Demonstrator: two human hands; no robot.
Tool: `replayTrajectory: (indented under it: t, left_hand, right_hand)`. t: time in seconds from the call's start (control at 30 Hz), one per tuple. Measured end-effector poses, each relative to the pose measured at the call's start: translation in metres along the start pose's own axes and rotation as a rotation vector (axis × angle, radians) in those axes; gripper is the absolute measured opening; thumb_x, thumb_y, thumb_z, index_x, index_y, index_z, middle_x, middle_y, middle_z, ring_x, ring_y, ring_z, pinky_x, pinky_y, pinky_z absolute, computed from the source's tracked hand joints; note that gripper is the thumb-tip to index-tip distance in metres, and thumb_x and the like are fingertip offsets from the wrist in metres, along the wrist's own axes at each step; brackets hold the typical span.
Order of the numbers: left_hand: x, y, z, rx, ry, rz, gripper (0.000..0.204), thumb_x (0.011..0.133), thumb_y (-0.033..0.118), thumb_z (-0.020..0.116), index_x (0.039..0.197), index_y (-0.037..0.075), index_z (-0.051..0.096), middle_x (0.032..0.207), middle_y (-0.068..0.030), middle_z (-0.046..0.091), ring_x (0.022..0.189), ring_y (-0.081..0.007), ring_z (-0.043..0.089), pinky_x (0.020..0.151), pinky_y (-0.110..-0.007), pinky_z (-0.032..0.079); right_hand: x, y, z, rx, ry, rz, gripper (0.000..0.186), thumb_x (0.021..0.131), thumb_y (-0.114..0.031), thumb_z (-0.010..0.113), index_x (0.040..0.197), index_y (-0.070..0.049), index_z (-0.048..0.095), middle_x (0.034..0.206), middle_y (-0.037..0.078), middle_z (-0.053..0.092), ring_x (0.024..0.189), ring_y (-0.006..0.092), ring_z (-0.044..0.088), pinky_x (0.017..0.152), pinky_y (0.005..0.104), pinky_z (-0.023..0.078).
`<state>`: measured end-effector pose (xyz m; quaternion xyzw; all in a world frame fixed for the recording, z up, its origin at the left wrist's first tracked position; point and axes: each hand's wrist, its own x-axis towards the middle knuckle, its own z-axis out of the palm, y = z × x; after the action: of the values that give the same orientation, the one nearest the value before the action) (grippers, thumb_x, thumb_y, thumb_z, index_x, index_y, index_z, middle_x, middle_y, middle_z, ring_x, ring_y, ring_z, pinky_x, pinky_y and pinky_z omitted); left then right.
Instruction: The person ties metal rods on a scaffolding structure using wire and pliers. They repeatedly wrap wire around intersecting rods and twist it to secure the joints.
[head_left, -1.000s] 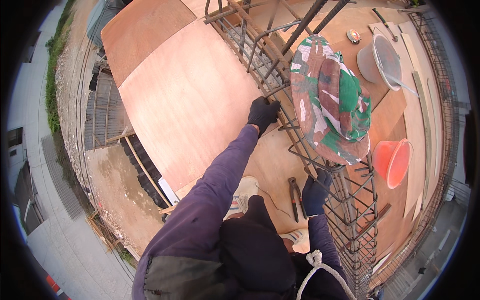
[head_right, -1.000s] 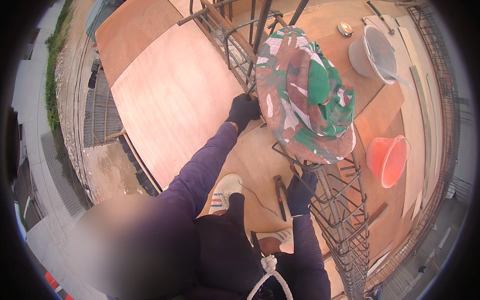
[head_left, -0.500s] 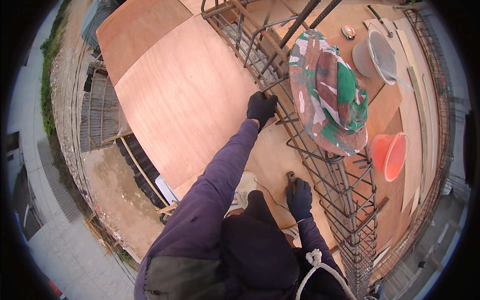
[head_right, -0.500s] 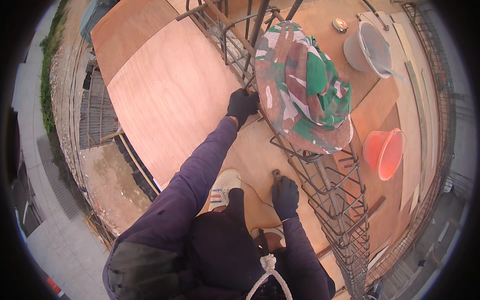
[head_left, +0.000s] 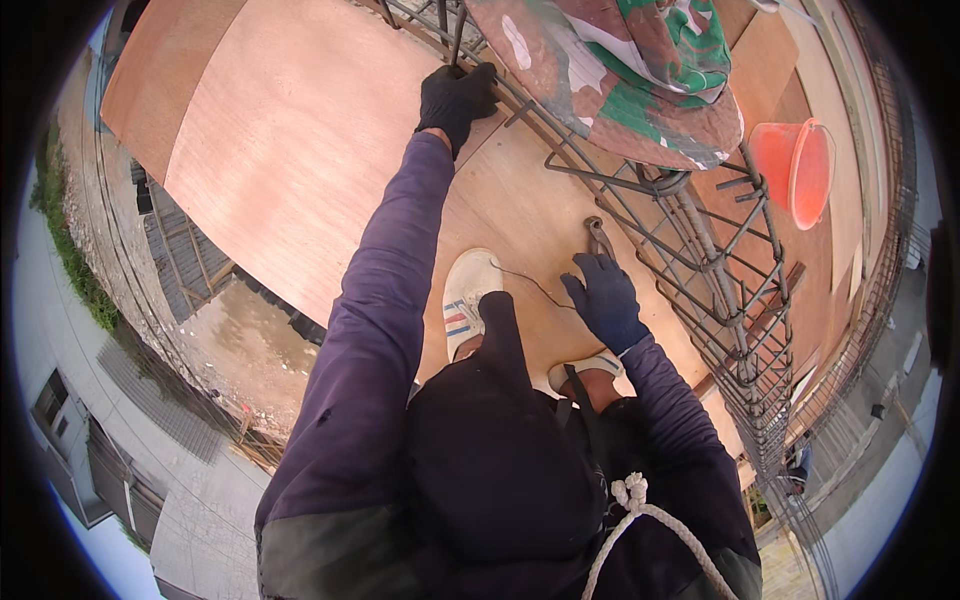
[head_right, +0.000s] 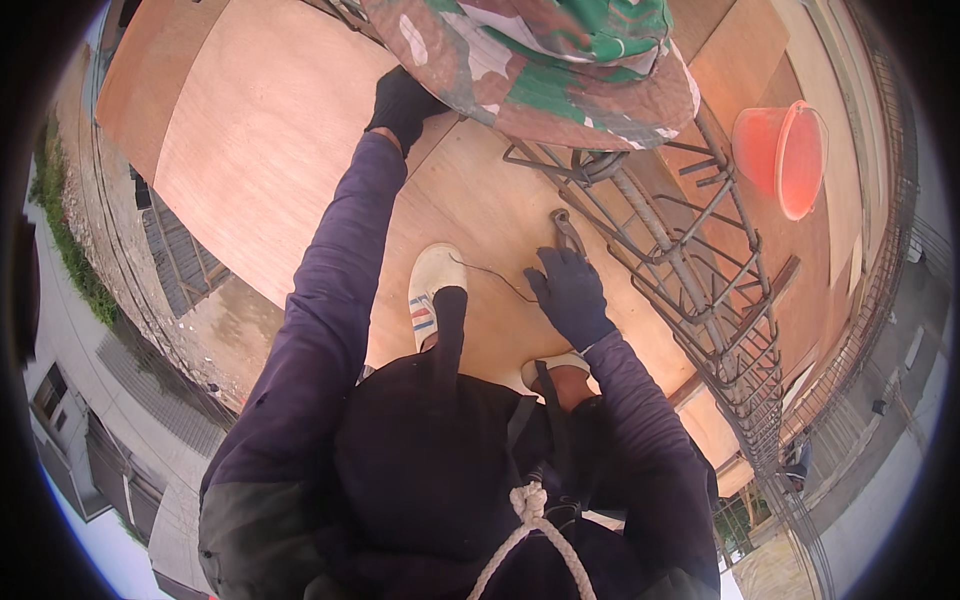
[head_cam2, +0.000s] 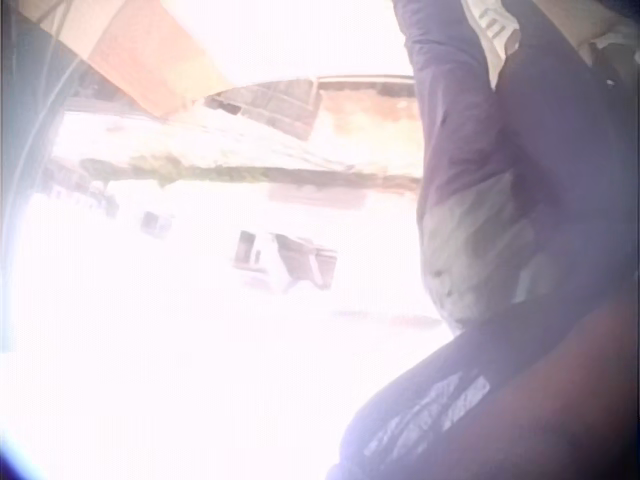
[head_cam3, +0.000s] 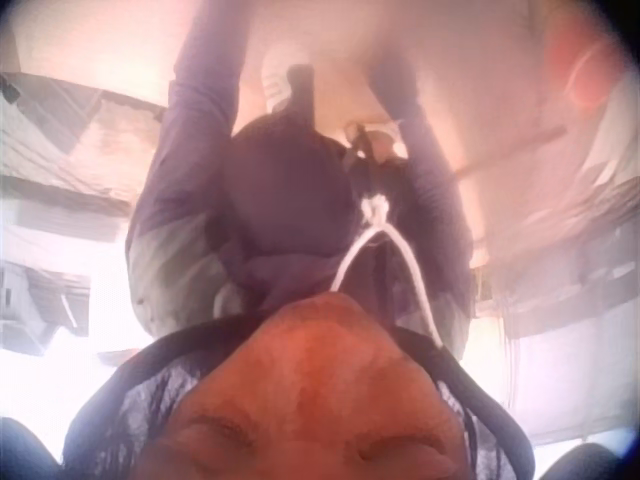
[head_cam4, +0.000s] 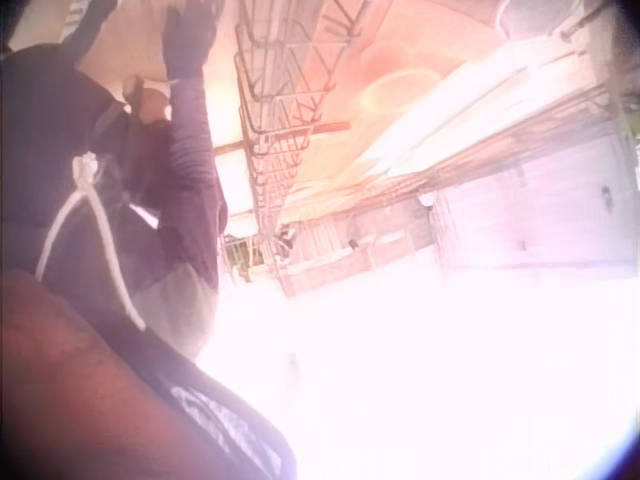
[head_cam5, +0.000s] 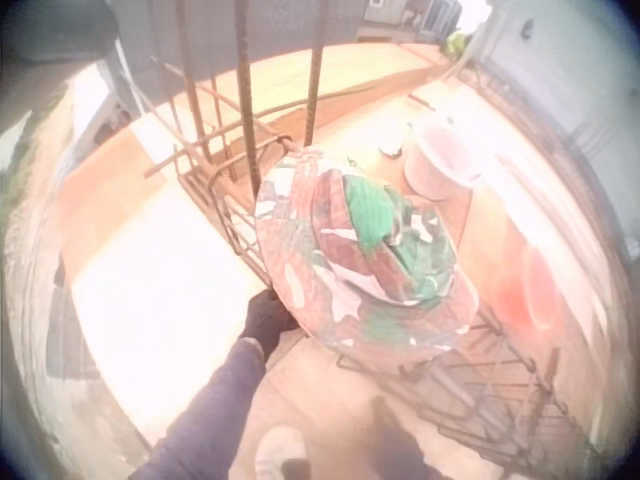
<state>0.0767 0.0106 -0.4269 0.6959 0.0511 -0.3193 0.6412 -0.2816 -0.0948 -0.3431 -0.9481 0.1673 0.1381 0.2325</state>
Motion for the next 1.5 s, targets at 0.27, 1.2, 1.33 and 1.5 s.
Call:
replayTrajectory:
  t: [0.27,1.2,1.33,1.5]
  left_hand:
    - [-0.011,0.008,-0.005,-0.079,-0.031,-0.044,0.033,0.090,0.020,0.080,0.105,-0.006,0.067,0.092,-0.0132,0.072,0.077,-0.0206,0.073,0.066,-0.033,0.063]
    - [-0.280,0.047,-0.112,0.039,-0.003,-0.335,0.032,0.106,0.022,0.059,0.126,-0.003,0.065,0.092,-0.0084,0.069,0.072,-0.0135,0.065,0.067,-0.028,0.056]
    - [-0.293,0.092,-0.117,0.334,0.044,-0.281,0.035,0.101,0.021,0.062,0.124,-0.003,0.067,0.096,-0.0078,0.070,0.071,-0.0117,0.064,0.065,-0.026,0.054]
    - [-0.305,0.148,-0.112,0.388,0.229,-0.169,0.059,0.102,0.031,0.065,0.148,-0.002,0.050,0.121,-0.0155,0.067,0.089,-0.0186,0.069,0.076,-0.031,0.059]
  right_hand:
    - [-0.016,-0.013,0.052,-0.098,-0.106,-0.138,0.019,0.092,-0.027,0.069,0.103,-0.012,0.066,0.089,0.009,0.067,0.084,0.0309,0.068,0.071,0.0452,0.053]
    - [0.149,-0.158,-0.004,0.757,-0.136,-0.186,0.022,0.095,-0.031,0.073,0.097,-0.010,0.067,0.088,0.007,0.070,0.088,0.0215,0.068,0.077,0.0399,0.054]
    - [0.146,-0.169,-0.020,0.424,0.416,-0.777,0.023,0.095,-0.035,0.073,0.108,-0.015,0.072,0.100,0.005,0.070,0.107,0.0266,0.065,0.091,0.0413,0.051]
    - [0.152,-0.185,-0.044,0.544,-0.111,-0.936,0.017,0.099,-0.029,0.067,0.106,-0.014,0.072,0.098,0.008,0.069,0.096,0.0304,0.066,0.088,0.0443,0.051]
